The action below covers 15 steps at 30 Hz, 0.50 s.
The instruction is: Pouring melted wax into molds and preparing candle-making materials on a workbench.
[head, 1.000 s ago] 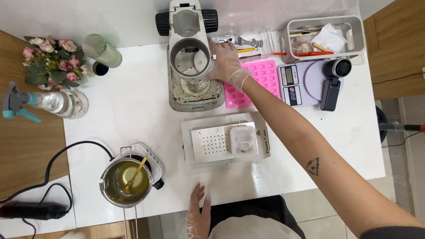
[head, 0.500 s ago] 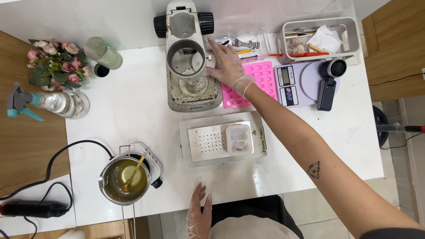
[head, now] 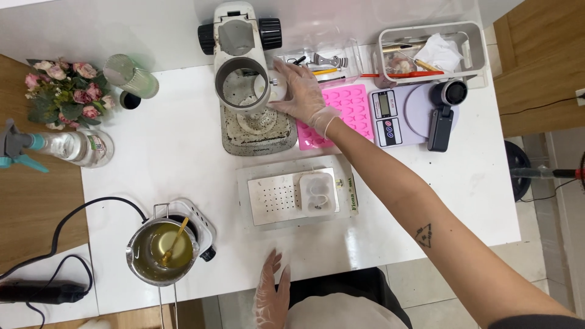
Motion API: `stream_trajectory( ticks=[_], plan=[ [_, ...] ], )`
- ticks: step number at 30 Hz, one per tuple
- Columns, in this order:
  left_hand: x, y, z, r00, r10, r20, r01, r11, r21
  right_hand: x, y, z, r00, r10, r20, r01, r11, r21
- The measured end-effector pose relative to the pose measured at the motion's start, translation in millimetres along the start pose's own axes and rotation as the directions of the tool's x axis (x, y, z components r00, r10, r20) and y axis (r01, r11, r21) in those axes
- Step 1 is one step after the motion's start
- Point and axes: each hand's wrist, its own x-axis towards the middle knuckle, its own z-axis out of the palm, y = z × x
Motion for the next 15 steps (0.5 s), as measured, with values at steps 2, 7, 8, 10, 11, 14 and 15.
stream_trajectory(
  ticks=[2,7,8,10,11,14,15],
  plan=[
    [-2.0,5.7,-1.1,1.000,-0.002,0.006,0.002,1.000,0.024,-18.1,-7.3,-20.7,0.994,-0.035,-0.105,0.050,0.990,0.135],
    [-5.9,6.4,2.5,0.992,0.126,-0.011,-0.125,0.991,0.056,-76.5,-35.9,-92.5,0.992,0.015,-0.129,0.053,0.863,0.503],
    [-7.4,7.7,3.9,0.991,0.133,-0.033,-0.130,0.988,0.078,-94.3,-46.1,-110.9,0.992,0.107,-0.072,-0.045,0.808,0.587],
    [-9.9,9.3,5.4,0.987,0.145,-0.068,-0.138,0.986,0.098,-133.4,-54.8,-132.1,0.984,0.178,-0.007,-0.129,0.738,0.662],
    [-9.6,9.8,6.1,0.966,0.245,-0.081,-0.238,0.967,0.086,-154.7,-51.6,-135.7,0.986,0.169,-0.003,-0.120,0.711,0.693],
    [-10.2,14.5,6.2,0.935,0.344,-0.090,-0.334,0.936,0.113,-202.7,-62.1,-147.7,0.991,0.095,0.092,-0.132,0.742,0.657],
    [-11.7,16.6,7.4,0.938,0.338,-0.075,-0.325,0.934,0.148,-216.4,-68.0,-152.7,0.981,0.049,0.189,-0.153,0.799,0.582]
  ],
)
